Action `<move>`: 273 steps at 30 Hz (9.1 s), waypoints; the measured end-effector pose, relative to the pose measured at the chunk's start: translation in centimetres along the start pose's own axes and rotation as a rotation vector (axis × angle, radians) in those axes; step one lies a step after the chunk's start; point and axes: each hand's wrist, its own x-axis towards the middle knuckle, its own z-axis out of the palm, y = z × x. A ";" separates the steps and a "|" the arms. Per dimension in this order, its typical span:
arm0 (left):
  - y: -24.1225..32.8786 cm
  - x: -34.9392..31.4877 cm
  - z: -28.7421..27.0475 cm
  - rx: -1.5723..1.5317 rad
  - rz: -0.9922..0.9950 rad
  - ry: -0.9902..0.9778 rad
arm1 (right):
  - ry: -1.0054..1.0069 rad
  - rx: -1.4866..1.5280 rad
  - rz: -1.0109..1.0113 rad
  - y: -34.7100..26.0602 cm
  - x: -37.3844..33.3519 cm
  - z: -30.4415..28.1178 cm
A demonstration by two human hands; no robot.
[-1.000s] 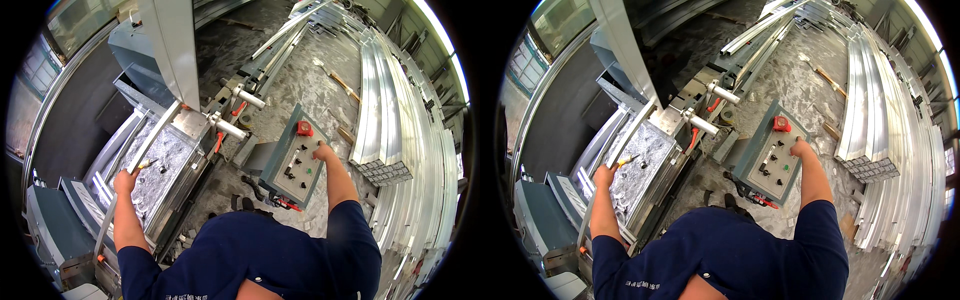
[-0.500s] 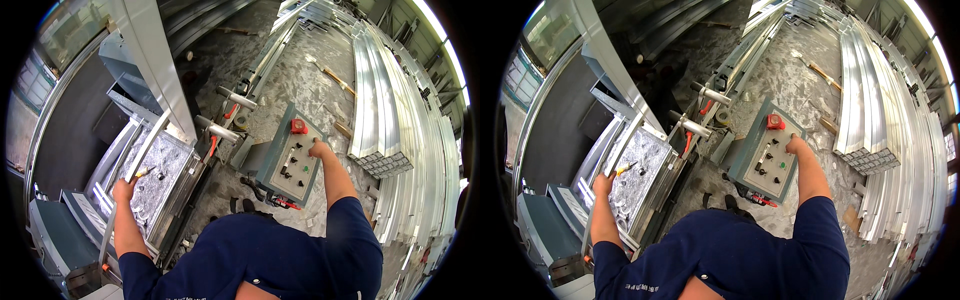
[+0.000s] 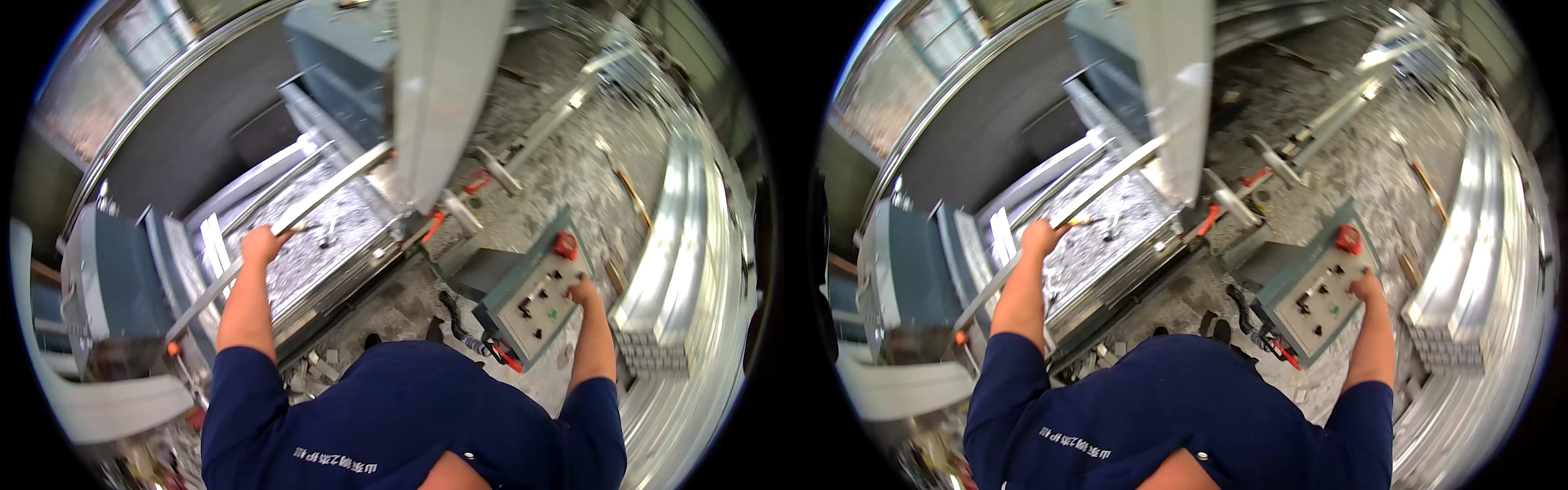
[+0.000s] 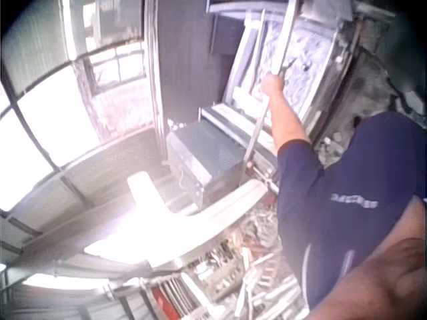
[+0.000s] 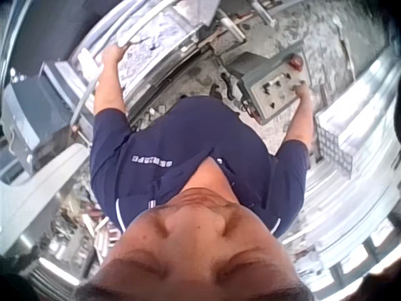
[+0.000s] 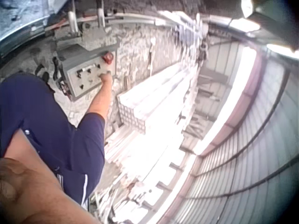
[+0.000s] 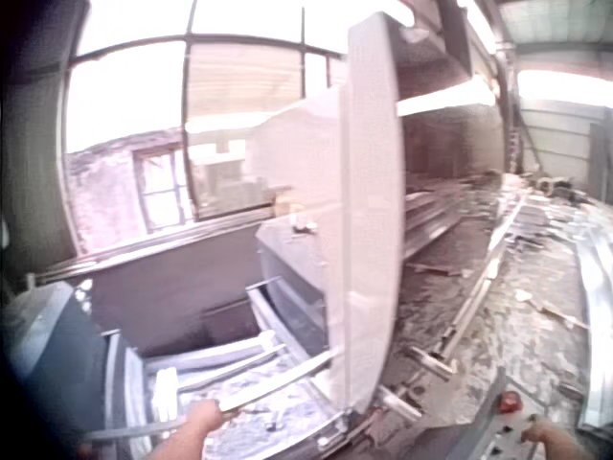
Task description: The person operates a metal cutting machine to cut a long metal bar into smaller pieces. After cutting, they walk through the workshop and sort small metal scraps from the floor into a large sack.
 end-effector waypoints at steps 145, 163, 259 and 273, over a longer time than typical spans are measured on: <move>-2.6 -20.4 -9.2 -0.377 0.074 -0.391 | 0.257 0.315 -0.233 -1.7 -12.0 -1.9; -1.8 -34.3 9.4 -0.370 0.007 -0.788 | 0.274 0.135 -0.383 0.1 -10.2 2.1; 112.6 -219.6 64.3 1.069 1.715 -0.789 | 0.280 1.936 1.832 145.9 -134.3 52.2; 125.4 -271.1 71.5 1.043 1.988 -0.453 | 0.189 1.256 1.580 196.7 -156.2 59.1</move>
